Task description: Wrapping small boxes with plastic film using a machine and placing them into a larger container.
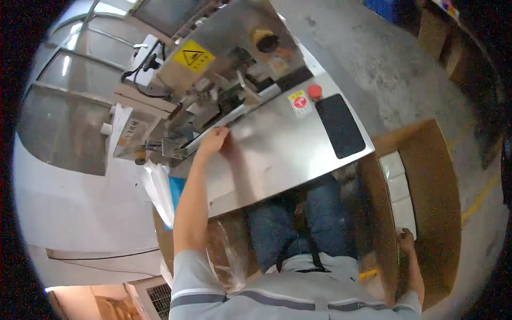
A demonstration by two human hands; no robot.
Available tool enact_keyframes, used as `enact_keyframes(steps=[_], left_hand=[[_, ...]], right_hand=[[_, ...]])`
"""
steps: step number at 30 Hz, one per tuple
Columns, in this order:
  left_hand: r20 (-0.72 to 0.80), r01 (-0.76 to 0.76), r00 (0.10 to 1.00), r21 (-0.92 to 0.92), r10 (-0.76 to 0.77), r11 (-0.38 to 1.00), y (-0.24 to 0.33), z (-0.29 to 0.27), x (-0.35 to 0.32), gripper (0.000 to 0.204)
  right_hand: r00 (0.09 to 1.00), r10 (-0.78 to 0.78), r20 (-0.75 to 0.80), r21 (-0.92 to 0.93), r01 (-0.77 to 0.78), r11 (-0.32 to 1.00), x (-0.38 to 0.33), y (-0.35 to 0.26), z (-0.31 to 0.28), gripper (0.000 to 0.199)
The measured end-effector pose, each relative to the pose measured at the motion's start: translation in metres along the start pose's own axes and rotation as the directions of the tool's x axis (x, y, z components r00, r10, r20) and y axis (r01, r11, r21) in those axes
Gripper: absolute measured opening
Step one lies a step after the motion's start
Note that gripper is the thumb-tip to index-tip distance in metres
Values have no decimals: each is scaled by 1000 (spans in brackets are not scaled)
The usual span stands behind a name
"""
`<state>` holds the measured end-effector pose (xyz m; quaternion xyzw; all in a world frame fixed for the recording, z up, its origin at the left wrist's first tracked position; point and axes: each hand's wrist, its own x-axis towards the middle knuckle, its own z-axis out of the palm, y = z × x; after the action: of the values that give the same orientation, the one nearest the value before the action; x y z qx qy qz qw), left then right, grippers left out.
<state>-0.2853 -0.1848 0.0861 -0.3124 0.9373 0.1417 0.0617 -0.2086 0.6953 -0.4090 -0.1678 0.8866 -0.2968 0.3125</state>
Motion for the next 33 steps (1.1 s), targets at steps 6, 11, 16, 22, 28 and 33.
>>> enact_keyframes(steps=[6, 11, 16, 22, 28, 33], left_hand=[[9, -285, 958, 11, 285, 958, 29, 12, 3, 45], [-44, -296, 955, -136, 293, 945, 17, 10, 8, 43], [-199, -353, 933, -655, 299, 668, 25, -18, -71, 37], [-566, -26, 709, -615, -419, 788, -181, -114, -266, 37], [-715, 497, 591, -42, -373, 867, -511, -43, -429, 44], [-555, -26, 658, -692, -508, 722, -308, -59, -248, 57]], right_hand=[[918, 318, 236, 894, -333, 298, 13, -5, -30, 25], [910, 405, -89, 519, -305, 798, 19, 37, -95, 39], [829, 547, -119, 740, -293, 606, 51, 10, -86, 38], [899, 223, -378, 183, -163, 970, 53, -26, -149, 30], [777, -354, -520, -333, 198, 922, 114, -192, -199, 29], [853, -45, -520, 123, 127, 984, 88, -365, -303, 46]])
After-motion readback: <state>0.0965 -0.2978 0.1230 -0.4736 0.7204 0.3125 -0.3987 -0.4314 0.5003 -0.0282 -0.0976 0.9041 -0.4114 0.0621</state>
